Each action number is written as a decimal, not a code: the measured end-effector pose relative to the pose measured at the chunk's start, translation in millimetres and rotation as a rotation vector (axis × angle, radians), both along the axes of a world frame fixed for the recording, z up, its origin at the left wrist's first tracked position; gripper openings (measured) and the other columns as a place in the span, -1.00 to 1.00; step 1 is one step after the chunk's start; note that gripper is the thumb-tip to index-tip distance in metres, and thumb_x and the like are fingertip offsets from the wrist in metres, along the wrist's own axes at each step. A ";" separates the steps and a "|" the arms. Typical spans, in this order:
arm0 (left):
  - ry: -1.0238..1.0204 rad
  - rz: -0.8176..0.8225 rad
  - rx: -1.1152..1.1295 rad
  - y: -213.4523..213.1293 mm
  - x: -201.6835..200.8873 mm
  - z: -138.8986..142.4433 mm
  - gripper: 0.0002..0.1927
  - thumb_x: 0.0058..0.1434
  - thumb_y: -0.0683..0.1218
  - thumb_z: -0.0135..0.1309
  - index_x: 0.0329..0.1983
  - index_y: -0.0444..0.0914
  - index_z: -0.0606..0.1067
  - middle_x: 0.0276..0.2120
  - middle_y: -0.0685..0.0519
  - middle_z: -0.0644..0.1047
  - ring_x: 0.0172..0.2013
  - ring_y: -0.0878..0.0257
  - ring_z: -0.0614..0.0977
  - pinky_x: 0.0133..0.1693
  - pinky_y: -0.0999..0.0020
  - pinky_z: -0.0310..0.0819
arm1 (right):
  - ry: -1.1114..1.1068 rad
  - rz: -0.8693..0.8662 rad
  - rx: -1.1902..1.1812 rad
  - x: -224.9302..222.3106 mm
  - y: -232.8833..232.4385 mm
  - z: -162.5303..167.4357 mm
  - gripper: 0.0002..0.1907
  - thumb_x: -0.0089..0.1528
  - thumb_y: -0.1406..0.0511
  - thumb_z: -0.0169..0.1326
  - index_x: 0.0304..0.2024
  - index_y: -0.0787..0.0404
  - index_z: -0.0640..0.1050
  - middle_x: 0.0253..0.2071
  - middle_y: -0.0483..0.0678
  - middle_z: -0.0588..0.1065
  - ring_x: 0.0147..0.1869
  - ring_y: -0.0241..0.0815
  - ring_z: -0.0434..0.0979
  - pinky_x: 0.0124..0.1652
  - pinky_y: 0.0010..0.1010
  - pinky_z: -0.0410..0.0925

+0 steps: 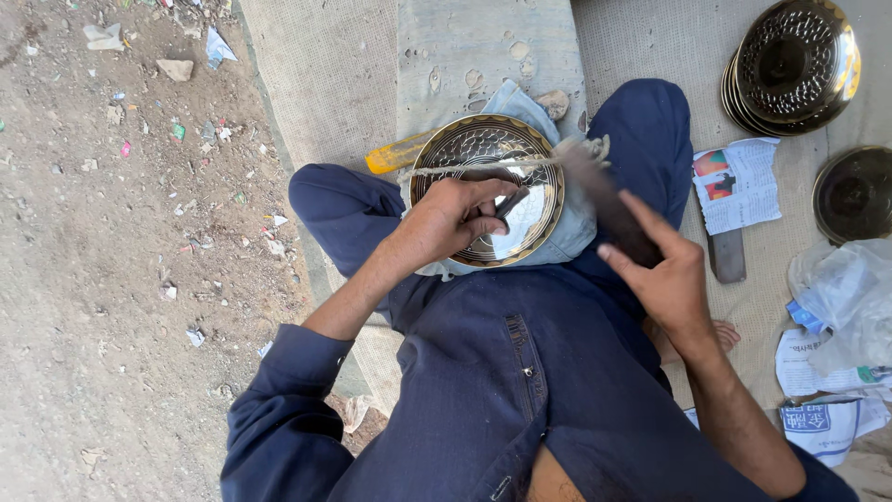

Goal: The person sits cross-legged with a brass plate resting on a cloth pad on their lap. They hold a punch against the plate's surface and repeatedly strike it with a mallet to engrave a decorative pattern, repositioning the punch and rotating the plate as they work across the surface.

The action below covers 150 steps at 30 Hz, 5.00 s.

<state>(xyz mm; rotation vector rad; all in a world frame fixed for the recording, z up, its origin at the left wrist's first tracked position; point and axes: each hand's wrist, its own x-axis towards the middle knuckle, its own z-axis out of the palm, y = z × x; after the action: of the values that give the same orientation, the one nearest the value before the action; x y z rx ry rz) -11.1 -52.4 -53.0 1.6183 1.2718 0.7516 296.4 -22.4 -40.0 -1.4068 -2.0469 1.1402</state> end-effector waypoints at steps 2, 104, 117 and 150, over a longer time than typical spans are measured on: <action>0.008 0.041 -0.062 -2.9 -0.5 2.6 -0.48 0.15 -0.19 0.28 0.22 -0.24 0.50 -0.50 0.03 0.59 -0.54 0.27 0.58 -0.43 0.33 0.45 | 0.251 -0.087 -0.099 -5.0 6.5 2.7 -0.32 0.25 0.34 0.28 0.40 0.20 0.37 0.22 0.10 0.53 0.26 -0.17 0.55 0.21 -0.40 0.40; 0.004 -0.372 0.061 25.4 -13.0 -14.3 -0.47 0.14 -0.11 0.28 0.22 -0.15 0.53 -0.44 0.08 0.63 -0.43 0.24 0.66 -0.32 0.25 0.52 | 0.038 -0.095 0.248 23.4 -56.2 -38.9 -0.25 0.25 0.37 0.29 0.43 0.36 0.30 0.00 0.21 0.55 -0.03 -0.11 0.63 -0.10 -0.36 0.52; -0.007 -0.107 0.006 9.0 -13.7 0.3 -0.49 0.11 -0.18 0.32 0.16 -0.23 0.52 -0.47 0.06 0.60 -0.46 0.30 0.64 -0.37 0.32 0.48 | 0.055 -0.042 0.012 -0.8 -13.2 3.4 -0.33 0.21 0.36 0.30 0.38 0.19 0.44 0.11 0.07 0.58 0.11 -0.17 0.60 0.10 -0.38 0.45; 0.066 0.903 0.032 -44.8 47.3 -10.7 -0.57 0.23 -0.20 0.27 0.13 -0.32 0.42 -0.46 0.05 0.52 -0.50 0.37 0.55 -0.41 0.44 0.50 | -0.413 0.668 0.581 -83.7 115.6 80.9 -0.32 0.20 0.10 0.27 0.39 -0.06 0.47 -0.27 -0.02 0.53 -0.35 -0.04 0.59 -0.39 -0.22 0.44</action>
<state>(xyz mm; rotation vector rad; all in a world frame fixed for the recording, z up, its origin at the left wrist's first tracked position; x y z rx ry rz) 36.2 -97.3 -63.7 1.0392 2.0686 1.2534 212.7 93.2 40.9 -0.7168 -2.9466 0.3707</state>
